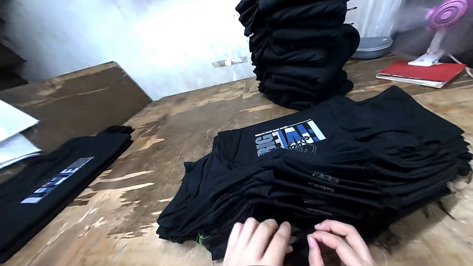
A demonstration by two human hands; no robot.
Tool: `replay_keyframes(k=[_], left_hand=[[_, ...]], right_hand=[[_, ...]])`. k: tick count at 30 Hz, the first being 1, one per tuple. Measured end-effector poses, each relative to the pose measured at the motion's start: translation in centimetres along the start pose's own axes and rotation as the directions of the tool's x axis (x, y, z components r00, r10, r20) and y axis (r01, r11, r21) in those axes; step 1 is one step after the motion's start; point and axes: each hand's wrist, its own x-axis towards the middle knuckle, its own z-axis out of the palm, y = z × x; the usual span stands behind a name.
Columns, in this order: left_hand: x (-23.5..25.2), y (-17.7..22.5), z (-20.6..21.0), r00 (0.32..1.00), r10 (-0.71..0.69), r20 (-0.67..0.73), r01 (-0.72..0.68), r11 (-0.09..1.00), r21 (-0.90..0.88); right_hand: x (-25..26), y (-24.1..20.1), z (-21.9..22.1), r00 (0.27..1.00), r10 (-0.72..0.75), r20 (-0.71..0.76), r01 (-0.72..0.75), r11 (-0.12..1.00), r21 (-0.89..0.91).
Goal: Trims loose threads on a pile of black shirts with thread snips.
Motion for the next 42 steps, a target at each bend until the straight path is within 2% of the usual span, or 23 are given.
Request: replay_keyframes(k=[6, 10, 14, 18, 23, 28, 30, 32, 35, 36, 39, 42], left_hand=[[0.1, -0.1, 1.0, 0.993, 0.082, -0.08, -0.078, 0.996, 0.046], [0.4, -1.8, 0.2, 0.995, 0.093, 0.021, -0.093, 0.995, -0.032], [1.1, -3.4, 1.8, 0.978, 0.19, 0.081, -0.17, 0.963, -0.208], [1.0, -3.6, 1.1, 0.985, 0.171, 0.001, -0.17, 0.978, -0.124], [0.0, -2.4, 0.5, 0.974, 0.22, -0.051, -0.217, 0.975, 0.054], [-0.6, -1.8, 1.6, 0.96, 0.258, -0.109, -0.246, 0.963, 0.109], [-0.4, -1.8, 1.3, 0.978, 0.195, -0.072, -0.192, 0.981, 0.037], [0.2, -2.5, 1.5, 0.986, 0.166, 0.027, -0.164, 0.984, -0.069], [0.9, -4.9, 3.9, 0.98, 0.195, 0.028, -0.187, 0.966, -0.18], [1.4, -5.5, 4.4, 0.982, 0.183, 0.037, -0.17, 0.96, -0.224], [2.9, -6.3, 3.5, 0.975, 0.134, 0.178, -0.057, 0.923, -0.381], [3.8, -6.7, 2.8, 0.951, 0.131, 0.279, 0.026, 0.867, -0.498]], right_hand=[[-0.4, 0.0, -0.8, 0.998, -0.057, 0.036, 0.057, 0.998, -0.002], [-1.0, 0.7, -2.9, 0.982, -0.108, 0.158, 0.109, 0.994, 0.003], [-0.9, 0.3, -2.2, 0.992, -0.067, 0.107, 0.084, 0.982, -0.168], [-0.5, 0.0, -0.1, 0.995, -0.092, 0.046, 0.103, 0.931, -0.35], [-0.2, -0.4, 0.1, 0.999, -0.025, 0.035, 0.034, 0.961, -0.276], [-0.7, -0.4, -0.4, 0.998, -0.054, 0.043, 0.058, 0.994, -0.091], [-1.1, -0.2, -1.4, 0.993, -0.092, 0.077, 0.097, 0.993, -0.068], [-1.5, 0.0, -2.2, 0.991, -0.079, 0.112, 0.098, 0.978, -0.184], [-1.5, -0.2, -2.1, 0.984, -0.003, 0.18, 0.067, 0.935, -0.349], [-1.5, -0.2, -2.0, 0.979, -0.026, 0.202, 0.095, 0.936, -0.34], [-1.1, -0.9, -2.4, 0.95, -0.11, 0.291, 0.199, 0.933, -0.299], [-0.4, -1.9, -1.9, 0.981, -0.003, 0.194, 0.07, 0.938, -0.34]])
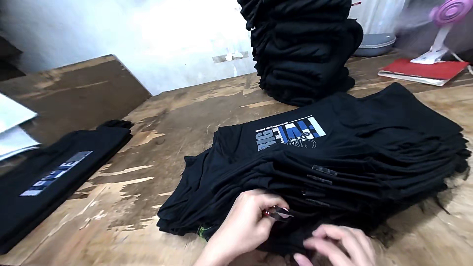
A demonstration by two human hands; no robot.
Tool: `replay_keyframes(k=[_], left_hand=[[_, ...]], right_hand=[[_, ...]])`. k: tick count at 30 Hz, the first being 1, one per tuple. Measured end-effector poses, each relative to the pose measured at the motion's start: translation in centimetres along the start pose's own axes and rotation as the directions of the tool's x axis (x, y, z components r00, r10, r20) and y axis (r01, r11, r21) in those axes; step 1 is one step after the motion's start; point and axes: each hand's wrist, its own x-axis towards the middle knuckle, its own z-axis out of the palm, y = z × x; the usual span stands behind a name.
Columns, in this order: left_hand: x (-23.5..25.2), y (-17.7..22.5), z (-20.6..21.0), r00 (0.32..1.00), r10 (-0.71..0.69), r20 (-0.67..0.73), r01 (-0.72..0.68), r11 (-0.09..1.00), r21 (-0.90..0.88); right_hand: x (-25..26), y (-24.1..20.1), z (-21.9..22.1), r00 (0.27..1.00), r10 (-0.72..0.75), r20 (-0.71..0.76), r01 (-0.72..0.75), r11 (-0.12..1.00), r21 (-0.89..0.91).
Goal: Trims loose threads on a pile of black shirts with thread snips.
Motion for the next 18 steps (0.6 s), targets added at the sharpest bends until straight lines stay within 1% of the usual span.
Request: replay_keyframes(k=[2, 4, 6, 9, 11, 13, 14, 15, 17, 18], left_hand=[[0.0, -0.1, -0.1, 1.0, 0.005, 0.006, -0.004, 0.999, -0.048], [-0.3, 0.1, 0.1, 1.0, 0.008, -0.02, -0.009, 0.998, -0.065], [-0.8, 0.4, 0.3, 0.996, 0.004, -0.084, -0.009, 0.998, -0.06], [-1.1, 0.8, 0.9, 0.98, -0.064, -0.188, 0.059, 0.998, -0.034], [-0.6, 1.2, 1.1, 0.956, -0.142, -0.257, 0.14, 0.99, -0.026], [0.4, 1.9, 1.4, 0.917, -0.188, -0.353, 0.226, 0.972, 0.069], [1.1, 2.2, 1.5, 0.895, -0.171, -0.411, 0.252, 0.956, 0.152], [1.9, 2.1, 1.6, 0.878, -0.121, -0.464, 0.255, 0.937, 0.239], [3.5, 0.9, 1.7, 0.859, 0.043, -0.511, 0.181, 0.907, 0.38], [4.0, 0.0, 1.6, 0.865, 0.118, -0.488, 0.115, 0.9, 0.421]], right_hand=[[1.0, -0.6, 1.0, 0.996, 0.083, -0.005, -0.084, 0.996, -0.025], [1.1, -0.9, 2.4, 0.994, 0.109, 0.011, -0.109, 0.994, 0.032], [0.7, -0.9, 2.6, 0.996, 0.071, 0.051, -0.076, 0.99, 0.119], [0.1, -0.1, 0.8, 0.977, -0.047, 0.21, -0.004, 0.971, 0.238], [0.0, 0.6, -0.4, 0.956, -0.117, 0.268, 0.056, 0.973, 0.226], [0.2, 0.8, -1.0, 0.948, -0.164, 0.274, 0.102, 0.969, 0.225], [0.3, 0.9, -1.0, 0.941, -0.19, 0.281, 0.121, 0.962, 0.243], [0.4, 0.9, -1.0, 0.935, -0.207, 0.288, 0.128, 0.954, 0.27], [0.2, 1.2, -1.0, 0.941, -0.175, 0.29, 0.083, 0.949, 0.304], [0.0, 1.3, -1.1, 0.951, -0.133, 0.278, 0.048, 0.955, 0.293]])
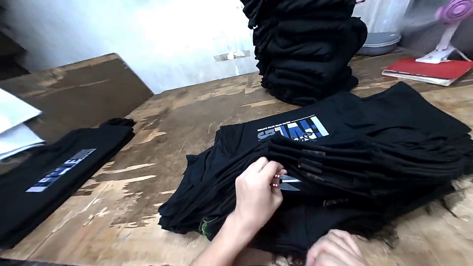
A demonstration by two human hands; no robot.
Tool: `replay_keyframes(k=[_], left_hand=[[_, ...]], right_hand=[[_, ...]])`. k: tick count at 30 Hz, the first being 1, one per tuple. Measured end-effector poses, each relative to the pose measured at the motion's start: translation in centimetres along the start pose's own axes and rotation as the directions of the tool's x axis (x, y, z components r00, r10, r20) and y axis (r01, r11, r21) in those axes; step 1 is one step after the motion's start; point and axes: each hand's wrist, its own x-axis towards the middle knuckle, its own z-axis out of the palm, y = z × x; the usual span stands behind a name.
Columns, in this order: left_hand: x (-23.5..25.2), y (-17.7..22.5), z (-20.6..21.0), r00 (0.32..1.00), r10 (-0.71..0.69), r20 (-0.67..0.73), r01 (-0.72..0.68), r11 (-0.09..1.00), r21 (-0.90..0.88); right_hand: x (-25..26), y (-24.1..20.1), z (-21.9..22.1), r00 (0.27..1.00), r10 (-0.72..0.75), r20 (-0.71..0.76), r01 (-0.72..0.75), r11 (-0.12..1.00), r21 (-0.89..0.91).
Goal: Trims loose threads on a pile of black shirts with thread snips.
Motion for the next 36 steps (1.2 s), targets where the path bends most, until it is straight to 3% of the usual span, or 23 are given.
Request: replay_keyframes(k=[5, 11, 14, 16, 19, 21, 23, 25, 28, 31, 34, 36], left_hand=[[0.7, -2.0, 0.2, 0.99, 0.112, 0.086, -0.099, 0.984, -0.146], [0.1, -2.7, -0.4, 0.928, 0.338, 0.155, -0.265, 0.893, -0.363], [0.2, -1.6, -2.2, 0.896, 0.276, 0.347, -0.224, 0.957, -0.184], [0.3, -0.6, -2.9, 0.886, 0.219, 0.408, -0.223, 0.974, -0.039], [0.0, -0.7, -2.3, 0.951, 0.165, 0.26, -0.176, 0.984, 0.018], [-0.3, -1.1, -1.5, 0.975, 0.144, 0.17, -0.143, 0.99, -0.018], [-0.7, -1.4, -1.1, 0.978, 0.134, 0.158, -0.124, 0.99, -0.067], [-0.9, -1.3, -1.3, 0.975, 0.12, 0.188, -0.106, 0.991, -0.082], [-1.4, -0.4, -1.9, 0.967, 0.079, 0.244, -0.072, 0.997, -0.037], [-2.1, 0.5, -2.2, 0.952, 0.061, 0.298, -0.066, 0.998, 0.008], [-3.2, 0.4, -3.5, 0.904, 0.067, 0.421, -0.053, 0.998, -0.045], [-3.9, 0.1, -4.3, 0.9, 0.081, 0.428, -0.065, 0.997, -0.05]], right_hand=[[1.3, 0.2, -0.1, 0.952, 0.029, -0.304, -0.078, 0.985, -0.151], [4.6, 0.6, 3.3, 0.957, 0.059, -0.284, -0.191, 0.866, -0.463], [4.6, 0.4, 3.6, 0.941, 0.125, -0.315, -0.233, 0.913, -0.336], [3.9, 0.5, 2.3, 0.954, 0.187, -0.234, -0.224, 0.964, -0.141], [2.6, 1.6, -0.7, 0.992, 0.092, 0.089, -0.096, 0.994, 0.049], [2.0, 2.2, -2.9, 0.932, 0.005, 0.362, -0.023, 0.999, 0.044], [1.3, 2.2, -4.2, 0.861, 0.007, 0.509, -0.014, 1.0, 0.011], [1.2, 0.8, -4.2, 0.901, 0.092, 0.423, -0.066, 0.995, -0.076], [1.9, -1.9, -1.8, 0.984, 0.177, -0.022, -0.176, 0.941, -0.289], [2.6, -2.0, 0.6, 0.978, 0.162, -0.131, -0.204, 0.868, -0.452], [2.3, -0.9, 1.0, 0.97, 0.198, -0.14, -0.23, 0.933, -0.276], [1.9, -0.1, 0.6, 0.963, 0.231, -0.14, -0.247, 0.963, -0.111]])
